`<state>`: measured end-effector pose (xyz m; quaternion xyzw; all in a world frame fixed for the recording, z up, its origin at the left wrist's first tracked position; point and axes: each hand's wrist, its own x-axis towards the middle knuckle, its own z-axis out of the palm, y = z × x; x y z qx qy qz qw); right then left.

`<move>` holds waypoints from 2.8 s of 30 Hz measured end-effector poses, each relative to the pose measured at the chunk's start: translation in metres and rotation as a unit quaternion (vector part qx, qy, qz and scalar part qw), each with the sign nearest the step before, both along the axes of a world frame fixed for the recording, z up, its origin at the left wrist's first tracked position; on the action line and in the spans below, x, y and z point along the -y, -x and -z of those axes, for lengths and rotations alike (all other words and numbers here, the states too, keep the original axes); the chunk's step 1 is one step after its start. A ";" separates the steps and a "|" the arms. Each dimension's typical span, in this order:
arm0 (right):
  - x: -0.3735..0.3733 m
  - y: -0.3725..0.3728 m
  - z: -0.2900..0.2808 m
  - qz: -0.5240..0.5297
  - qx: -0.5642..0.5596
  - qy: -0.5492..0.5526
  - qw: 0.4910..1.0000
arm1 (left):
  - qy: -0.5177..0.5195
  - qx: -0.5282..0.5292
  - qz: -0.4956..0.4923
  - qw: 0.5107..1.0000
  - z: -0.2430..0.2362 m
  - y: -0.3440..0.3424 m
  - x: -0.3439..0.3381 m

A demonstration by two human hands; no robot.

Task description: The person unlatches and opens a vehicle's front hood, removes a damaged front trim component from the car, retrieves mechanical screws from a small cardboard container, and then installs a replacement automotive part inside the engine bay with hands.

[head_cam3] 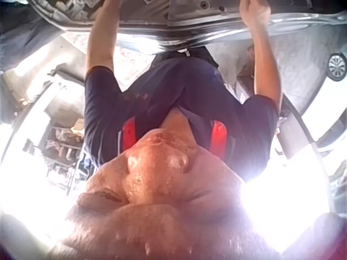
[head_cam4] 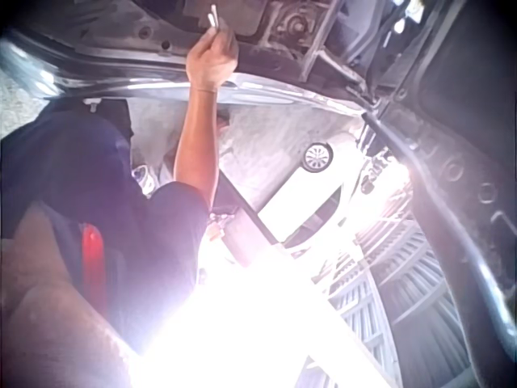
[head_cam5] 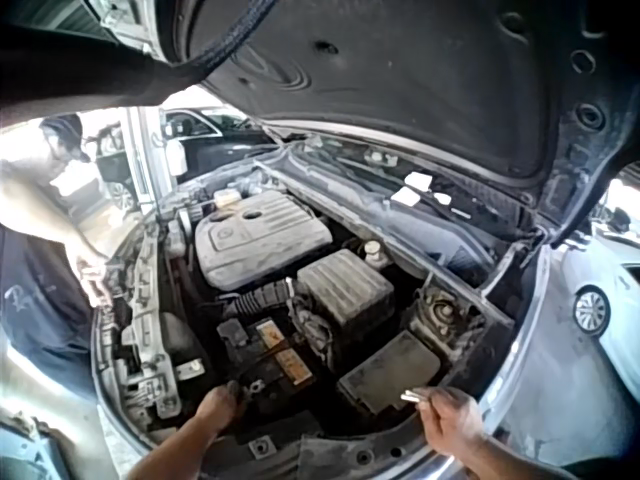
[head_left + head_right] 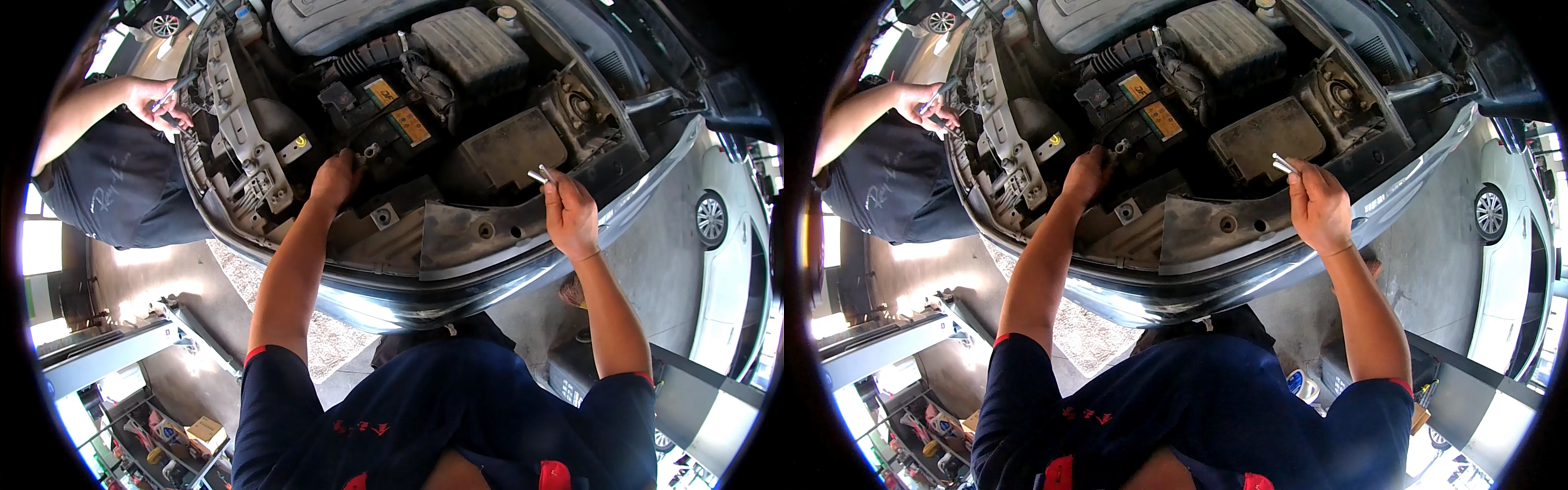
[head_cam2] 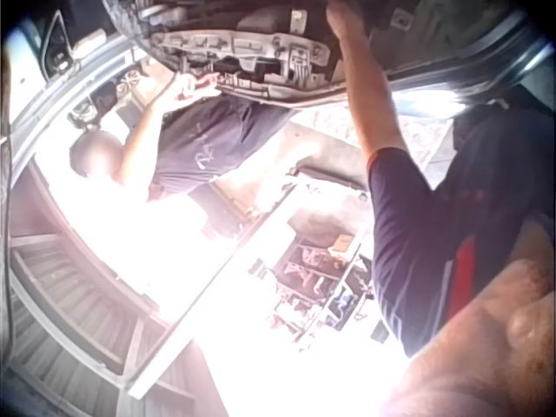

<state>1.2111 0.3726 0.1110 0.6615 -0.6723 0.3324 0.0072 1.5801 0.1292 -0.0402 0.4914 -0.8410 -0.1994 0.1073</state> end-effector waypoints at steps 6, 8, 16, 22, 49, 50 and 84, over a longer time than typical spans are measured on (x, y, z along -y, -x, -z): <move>0.002 0.000 0.001 -0.009 -0.010 0.009 1.000 | 0.010 0.014 0.003 1.000 0.002 -0.002 0.002; 0.002 0.000 0.001 -0.006 -0.008 0.007 1.000 | 0.014 0.009 0.011 1.000 -0.001 -0.002 0.001; 0.003 -0.001 0.000 -0.007 -0.011 0.004 1.000 | -0.016 0.010 0.025 1.000 -0.001 0.005 0.000; 0.002 0.000 0.000 -0.002 -0.015 -0.005 1.000 | 0.003 0.043 0.073 0.996 -0.006 0.010 -0.001; 0.001 -0.001 -0.002 -0.018 -0.019 -0.035 0.999 | -0.017 0.308 0.169 0.936 -0.025 0.050 0.000; 0.003 0.002 -0.003 -0.024 -0.025 -0.031 0.999 | -0.019 0.301 0.158 0.940 -0.022 0.051 0.002; 0.105 -0.080 -0.023 -0.055 0.091 -0.276 0.955 | -0.048 0.128 0.124 0.983 -0.004 0.023 0.012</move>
